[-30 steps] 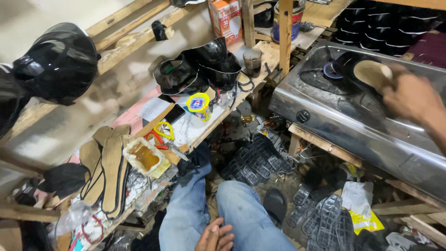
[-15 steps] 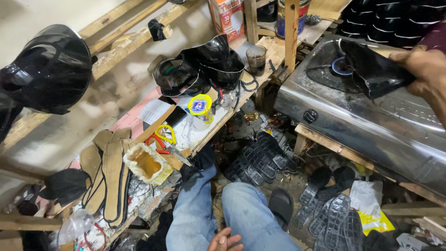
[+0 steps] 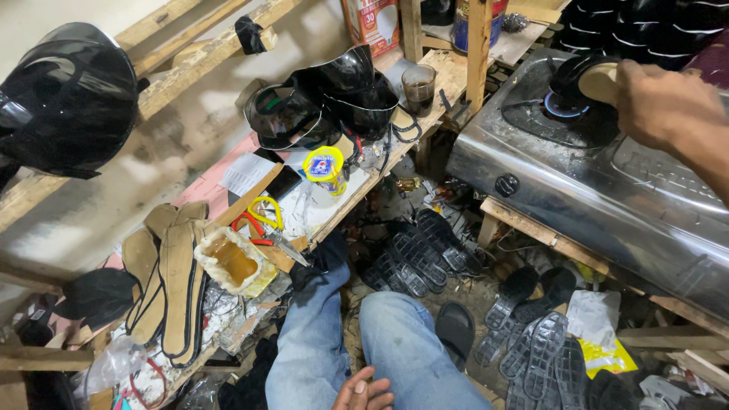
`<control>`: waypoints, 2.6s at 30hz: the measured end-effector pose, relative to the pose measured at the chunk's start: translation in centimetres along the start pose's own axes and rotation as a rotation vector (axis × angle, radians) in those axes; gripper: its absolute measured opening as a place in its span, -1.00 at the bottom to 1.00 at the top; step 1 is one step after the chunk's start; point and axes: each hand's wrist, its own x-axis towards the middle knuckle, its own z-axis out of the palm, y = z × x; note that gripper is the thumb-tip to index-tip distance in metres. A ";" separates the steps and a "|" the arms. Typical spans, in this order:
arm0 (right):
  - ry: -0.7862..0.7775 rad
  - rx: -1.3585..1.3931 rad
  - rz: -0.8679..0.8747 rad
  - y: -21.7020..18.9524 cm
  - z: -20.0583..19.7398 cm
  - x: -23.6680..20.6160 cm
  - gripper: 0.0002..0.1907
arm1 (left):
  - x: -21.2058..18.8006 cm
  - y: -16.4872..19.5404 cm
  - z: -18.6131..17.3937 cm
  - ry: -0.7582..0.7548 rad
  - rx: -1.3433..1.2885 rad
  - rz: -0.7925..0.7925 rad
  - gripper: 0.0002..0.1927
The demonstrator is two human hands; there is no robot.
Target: The person sits on the floor of a shoe workshop and works on a black high-heeled shoe. They peel and trim the old sole edge, apply adhesive, heat the shoe over a gas stove burner, press a new sole piece onto the shoe, and hammer the sole edge to secure it.
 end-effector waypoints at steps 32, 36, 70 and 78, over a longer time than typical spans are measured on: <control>-0.216 1.360 0.076 -1.9 2.7 -11.2 -0.42 | -5.6 3.4 3.7 -0.022 -0.010 0.123 -0.48; -0.707 1.817 0.201 -7.9 4.4 -20.0 -0.41 | -11.5 8.1 7.0 -0.133 -0.100 0.470 -0.33; -1.097 1.668 -0.226 -13.2 14.1 -38.6 -0.53 | -14.3 11.8 5.9 0.342 0.151 0.876 -0.50; -0.095 0.832 -0.578 -16.0 1.1 -27.4 -0.51 | -14.5 10.0 11.4 0.263 0.355 0.977 -0.49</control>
